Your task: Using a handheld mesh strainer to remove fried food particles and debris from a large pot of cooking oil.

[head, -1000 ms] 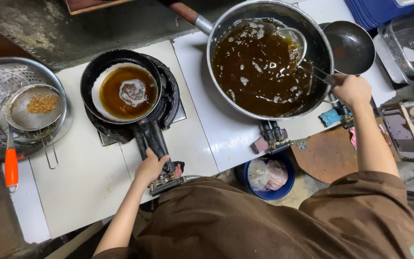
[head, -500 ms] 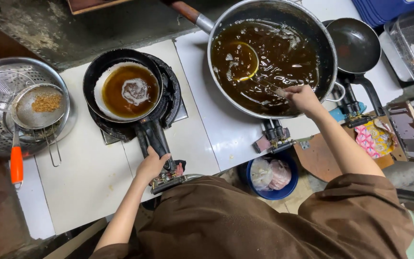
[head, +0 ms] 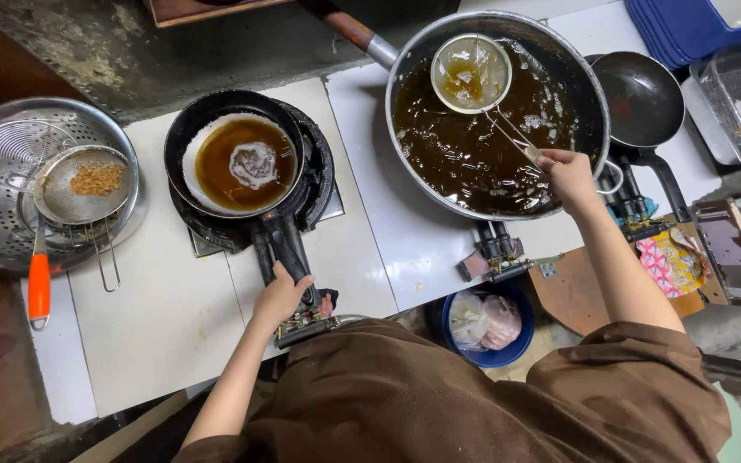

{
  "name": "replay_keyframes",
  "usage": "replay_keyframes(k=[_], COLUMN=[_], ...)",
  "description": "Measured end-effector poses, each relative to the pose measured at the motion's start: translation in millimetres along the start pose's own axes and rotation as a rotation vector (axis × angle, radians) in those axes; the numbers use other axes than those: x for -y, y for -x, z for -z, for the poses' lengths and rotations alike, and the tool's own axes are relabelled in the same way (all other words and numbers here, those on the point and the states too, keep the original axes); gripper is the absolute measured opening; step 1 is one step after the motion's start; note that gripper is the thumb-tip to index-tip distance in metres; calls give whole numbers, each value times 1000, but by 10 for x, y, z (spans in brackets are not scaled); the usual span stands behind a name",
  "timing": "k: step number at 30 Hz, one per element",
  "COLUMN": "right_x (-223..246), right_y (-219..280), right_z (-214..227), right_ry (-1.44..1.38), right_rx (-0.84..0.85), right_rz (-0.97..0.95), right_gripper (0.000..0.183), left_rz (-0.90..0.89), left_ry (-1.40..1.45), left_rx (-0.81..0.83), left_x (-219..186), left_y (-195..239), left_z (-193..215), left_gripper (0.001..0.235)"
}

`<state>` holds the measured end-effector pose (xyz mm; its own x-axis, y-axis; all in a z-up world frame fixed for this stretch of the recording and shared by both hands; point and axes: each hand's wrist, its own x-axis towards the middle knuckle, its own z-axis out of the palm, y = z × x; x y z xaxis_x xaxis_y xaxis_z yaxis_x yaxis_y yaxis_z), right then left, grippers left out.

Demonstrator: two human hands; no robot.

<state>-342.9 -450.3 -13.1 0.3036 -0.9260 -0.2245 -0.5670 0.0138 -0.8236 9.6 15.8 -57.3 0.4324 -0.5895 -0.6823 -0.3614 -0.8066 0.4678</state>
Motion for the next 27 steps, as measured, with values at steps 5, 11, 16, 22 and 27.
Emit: replay_keyframes(k=[5,11,16,22,27], right_x=[158,271,411,234,100], right_y=[163,210,304,362,456], right_z=[185,507,777,867,437], right_ry=[-61,165,588,810,757], right_rx=[-102,-211,-304,-211,-65], right_rz=[-2,93,-27,-55,-60], right_gripper=[27,23,31,44,37], left_rz=[-5,-17,168,149,49], left_ry=[-15,-13,-49,-76,-88], left_rx=[20,13,86,80,40], left_x=[-14,-109,-337,-284,-2], left_y=[49,113,299,233,-19], left_z=[22,75,183,142,5], left_gripper=[89,89,91,92,89])
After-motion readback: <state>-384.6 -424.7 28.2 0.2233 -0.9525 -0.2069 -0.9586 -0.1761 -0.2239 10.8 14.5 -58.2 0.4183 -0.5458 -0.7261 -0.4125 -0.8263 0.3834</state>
